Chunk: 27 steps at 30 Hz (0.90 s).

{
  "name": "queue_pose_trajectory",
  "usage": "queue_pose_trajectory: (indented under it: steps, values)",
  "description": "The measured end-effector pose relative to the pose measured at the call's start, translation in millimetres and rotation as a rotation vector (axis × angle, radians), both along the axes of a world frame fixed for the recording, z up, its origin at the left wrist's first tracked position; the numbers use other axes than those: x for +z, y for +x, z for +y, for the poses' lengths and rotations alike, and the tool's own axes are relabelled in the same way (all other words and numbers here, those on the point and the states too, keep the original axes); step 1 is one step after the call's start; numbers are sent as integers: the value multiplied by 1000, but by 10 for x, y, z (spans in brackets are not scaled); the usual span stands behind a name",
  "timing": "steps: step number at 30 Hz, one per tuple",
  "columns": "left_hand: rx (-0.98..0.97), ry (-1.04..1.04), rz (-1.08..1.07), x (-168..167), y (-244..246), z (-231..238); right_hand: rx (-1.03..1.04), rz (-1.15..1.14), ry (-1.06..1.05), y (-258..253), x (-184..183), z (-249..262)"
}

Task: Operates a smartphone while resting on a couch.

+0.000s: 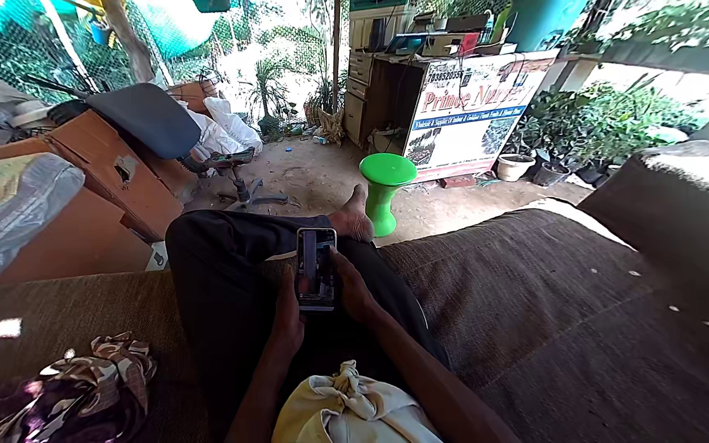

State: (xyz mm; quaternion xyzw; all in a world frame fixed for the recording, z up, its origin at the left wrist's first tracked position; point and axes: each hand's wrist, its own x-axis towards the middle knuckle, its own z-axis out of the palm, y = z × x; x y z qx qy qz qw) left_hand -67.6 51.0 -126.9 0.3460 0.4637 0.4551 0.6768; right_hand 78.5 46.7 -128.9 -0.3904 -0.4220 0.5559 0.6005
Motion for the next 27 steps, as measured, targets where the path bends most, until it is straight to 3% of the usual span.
queue_pose_trajectory:
  steps: [20, 22, 25, 27]
  values:
    - [18, 11, 3, 31, -1, 0, -7, 26, 54, -4, -13, 31]
    - [-12, 163, 137, -43, -5, -1, -14, 64, 44, -4, -6, 38]
    - [-77, 538, 573, -70, 45, -75, -32, 132, -5, 55, -20, 50]
    - [-114, 589, 790, 12, 52, -211, 5, 176, -30, 67, 48, -25]
